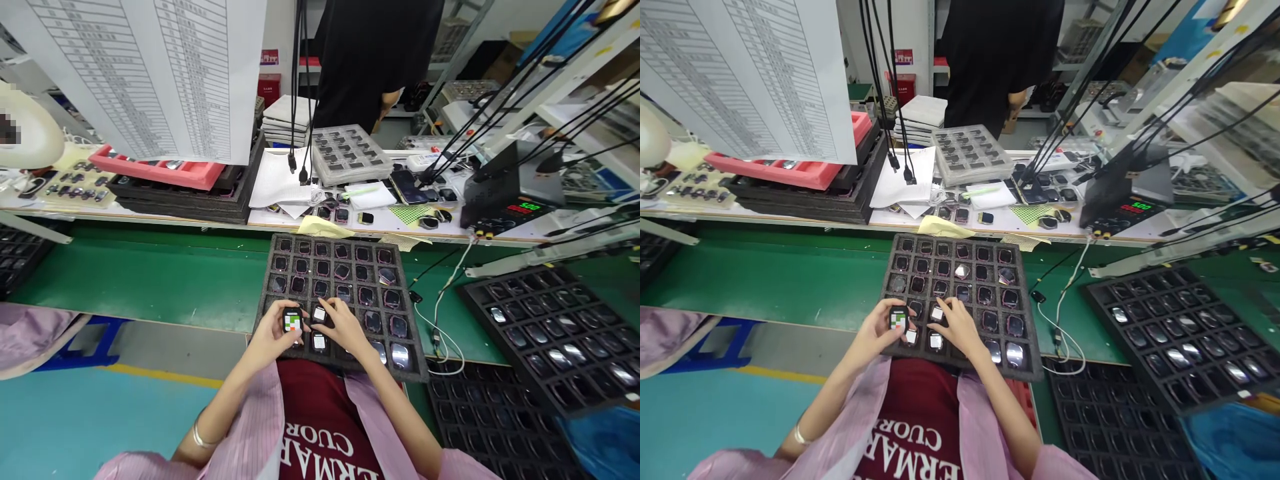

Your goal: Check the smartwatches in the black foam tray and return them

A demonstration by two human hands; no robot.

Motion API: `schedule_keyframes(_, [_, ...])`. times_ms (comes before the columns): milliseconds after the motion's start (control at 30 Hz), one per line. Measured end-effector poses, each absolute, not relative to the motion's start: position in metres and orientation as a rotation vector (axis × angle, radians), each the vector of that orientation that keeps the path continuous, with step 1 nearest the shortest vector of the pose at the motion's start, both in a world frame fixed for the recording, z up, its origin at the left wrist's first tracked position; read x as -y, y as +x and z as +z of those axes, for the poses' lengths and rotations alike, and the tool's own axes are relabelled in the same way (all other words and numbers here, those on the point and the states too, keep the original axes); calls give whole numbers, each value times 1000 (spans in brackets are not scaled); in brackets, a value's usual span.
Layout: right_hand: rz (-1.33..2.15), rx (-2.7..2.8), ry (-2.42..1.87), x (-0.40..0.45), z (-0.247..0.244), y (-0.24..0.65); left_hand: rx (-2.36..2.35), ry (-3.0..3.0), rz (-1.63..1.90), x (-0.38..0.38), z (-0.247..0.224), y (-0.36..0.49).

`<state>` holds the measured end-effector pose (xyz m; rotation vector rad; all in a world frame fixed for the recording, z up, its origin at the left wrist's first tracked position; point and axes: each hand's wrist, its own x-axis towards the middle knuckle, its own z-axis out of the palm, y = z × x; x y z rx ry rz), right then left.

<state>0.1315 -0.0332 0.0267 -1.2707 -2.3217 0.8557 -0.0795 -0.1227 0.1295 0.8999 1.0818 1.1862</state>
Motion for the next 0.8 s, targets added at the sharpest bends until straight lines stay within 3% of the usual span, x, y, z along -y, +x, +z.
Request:
schedule_keyframes(167, [677, 2234, -1499, 37, 24, 163, -1706, 1605, 856, 107, 70, -111])
schedule_keyframes(367, [672, 1972, -1675, 53, 6, 152, -1814, 1766, 622, 96, 39, -119])
schedule_keyframes(633, [1052, 1619, -1492, 48, 18, 157, -2048, 1622, 596, 86, 36, -44])
schedule_keyframes(800, [1347, 1377, -1296, 50, 47, 162, -1939, 1428, 750, 79, 26, -42])
